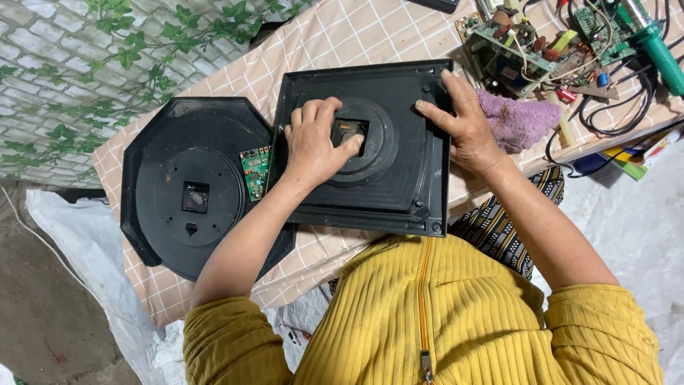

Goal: The person uses a screwdriver to pry and remove a small component from the center of a black plastic housing. They then wipe the area with a cloth and use their fingers to clean the recess before placing a small electronic part into the housing.

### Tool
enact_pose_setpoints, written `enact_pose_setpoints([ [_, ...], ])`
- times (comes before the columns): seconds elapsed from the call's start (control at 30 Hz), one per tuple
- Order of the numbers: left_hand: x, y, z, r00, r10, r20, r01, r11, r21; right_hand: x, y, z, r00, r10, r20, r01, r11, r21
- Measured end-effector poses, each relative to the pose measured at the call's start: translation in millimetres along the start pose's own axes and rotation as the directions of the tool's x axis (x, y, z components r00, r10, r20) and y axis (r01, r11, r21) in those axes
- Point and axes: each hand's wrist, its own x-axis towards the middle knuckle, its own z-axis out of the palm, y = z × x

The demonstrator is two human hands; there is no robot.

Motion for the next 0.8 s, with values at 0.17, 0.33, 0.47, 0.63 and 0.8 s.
enact_pose_setpoints([
  [0.17,-9,2,-11,0.991,0.132,0.021,-0.132,0.991,-0.021,-11,-2,-11,0.946,0.193,0.262,-0.179,0.981,-0.076],
  [0.33,-1,-11,-22,0.962,0.174,0.211,-0.161,0.984,-0.078,8,-29,-25,0.921,0.208,0.329,-0.169,0.975,-0.144],
  [0.47,4,-21,-18,0.944,0.174,0.281,-0.150,0.983,-0.104,6,-29,-26,0.925,0.192,0.326,-0.114,0.963,-0.244],
  [0.63,5,-13,-26,0.926,0.164,0.341,-0.150,0.986,-0.067,17,-24,-37,0.775,0.327,0.541,-0.242,0.944,-0.224],
  [0.8,3,-7,-28,0.917,0.155,0.368,-0.158,0.987,-0.022,32,-29,-43,0.591,0.459,0.664,-0.300,0.889,-0.347],
])
